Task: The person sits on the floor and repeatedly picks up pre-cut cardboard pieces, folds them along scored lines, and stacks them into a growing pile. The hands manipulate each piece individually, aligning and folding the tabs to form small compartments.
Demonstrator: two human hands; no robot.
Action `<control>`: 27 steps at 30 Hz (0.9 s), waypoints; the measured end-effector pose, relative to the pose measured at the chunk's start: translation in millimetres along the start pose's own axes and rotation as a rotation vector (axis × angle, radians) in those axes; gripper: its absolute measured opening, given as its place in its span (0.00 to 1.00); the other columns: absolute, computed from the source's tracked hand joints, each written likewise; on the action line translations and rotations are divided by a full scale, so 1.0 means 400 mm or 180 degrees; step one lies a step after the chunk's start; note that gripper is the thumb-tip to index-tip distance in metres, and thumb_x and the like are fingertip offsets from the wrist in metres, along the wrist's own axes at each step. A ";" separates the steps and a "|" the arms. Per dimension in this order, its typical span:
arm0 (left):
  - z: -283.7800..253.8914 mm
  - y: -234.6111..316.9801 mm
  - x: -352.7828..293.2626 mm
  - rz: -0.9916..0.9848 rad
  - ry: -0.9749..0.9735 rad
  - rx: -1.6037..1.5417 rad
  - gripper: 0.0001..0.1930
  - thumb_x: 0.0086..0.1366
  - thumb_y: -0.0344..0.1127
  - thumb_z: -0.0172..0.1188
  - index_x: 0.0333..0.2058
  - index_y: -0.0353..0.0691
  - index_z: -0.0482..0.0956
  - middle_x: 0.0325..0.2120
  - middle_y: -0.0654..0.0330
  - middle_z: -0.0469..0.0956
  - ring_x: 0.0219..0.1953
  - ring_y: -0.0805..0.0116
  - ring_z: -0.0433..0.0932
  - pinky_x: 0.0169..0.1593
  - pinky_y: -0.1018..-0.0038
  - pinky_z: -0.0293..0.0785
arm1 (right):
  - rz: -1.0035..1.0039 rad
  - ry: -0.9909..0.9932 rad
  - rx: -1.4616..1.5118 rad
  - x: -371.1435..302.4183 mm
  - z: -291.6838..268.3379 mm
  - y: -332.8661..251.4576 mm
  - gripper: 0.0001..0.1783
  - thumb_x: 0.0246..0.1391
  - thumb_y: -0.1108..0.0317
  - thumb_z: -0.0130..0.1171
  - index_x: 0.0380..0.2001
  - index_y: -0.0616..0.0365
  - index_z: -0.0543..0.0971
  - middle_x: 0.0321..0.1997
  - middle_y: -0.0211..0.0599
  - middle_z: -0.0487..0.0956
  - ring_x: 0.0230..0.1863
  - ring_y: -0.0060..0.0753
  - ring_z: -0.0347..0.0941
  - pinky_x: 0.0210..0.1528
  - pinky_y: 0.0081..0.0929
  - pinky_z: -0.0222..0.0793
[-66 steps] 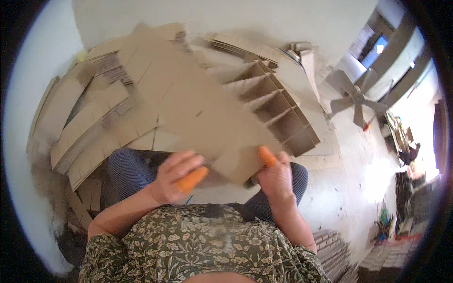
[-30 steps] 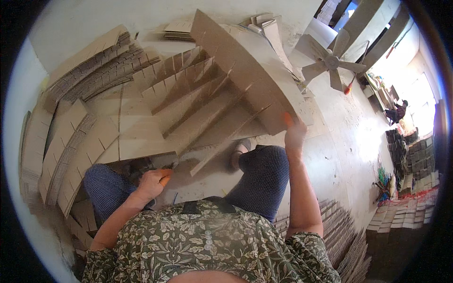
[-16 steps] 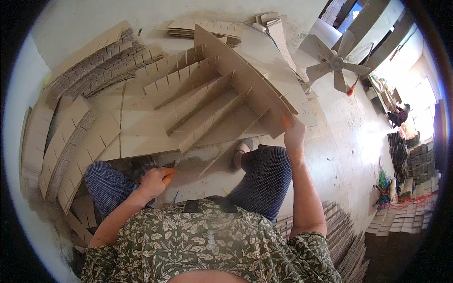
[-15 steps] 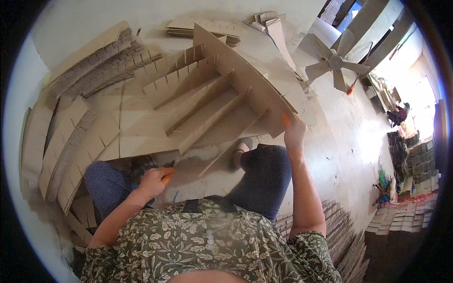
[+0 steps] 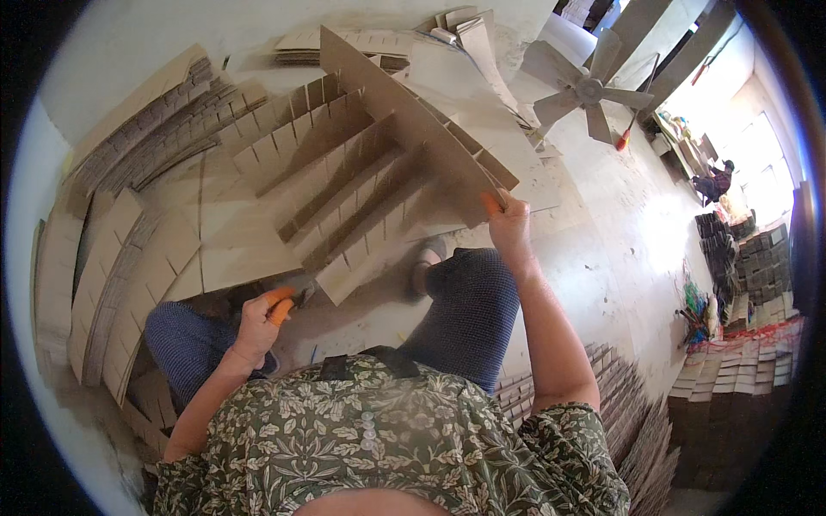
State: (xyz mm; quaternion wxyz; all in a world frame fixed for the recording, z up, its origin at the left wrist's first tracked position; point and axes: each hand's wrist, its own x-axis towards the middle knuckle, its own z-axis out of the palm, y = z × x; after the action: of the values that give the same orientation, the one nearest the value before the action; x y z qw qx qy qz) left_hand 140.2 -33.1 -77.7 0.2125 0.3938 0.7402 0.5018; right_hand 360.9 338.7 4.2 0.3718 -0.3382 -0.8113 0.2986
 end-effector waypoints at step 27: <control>0.014 0.153 0.015 0.1031 0.0623 0.0817 0.11 0.61 0.33 0.61 0.39 0.30 0.79 0.25 0.52 0.75 0.23 0.63 0.75 0.28 0.73 0.69 | -0.0161 -0.0928 -0.1079 -0.069 -0.033 -0.071 0.11 0.51 0.63 0.62 0.31 0.60 0.78 0.22 0.54 0.76 0.25 0.52 0.75 0.29 0.40 0.68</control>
State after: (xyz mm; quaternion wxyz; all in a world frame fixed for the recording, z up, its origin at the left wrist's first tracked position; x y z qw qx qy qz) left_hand 163.3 -13.7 -24.0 0.0045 0.4808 0.7422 0.4669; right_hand 375.8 303.4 21.2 0.1958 -0.3286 -0.9033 0.1943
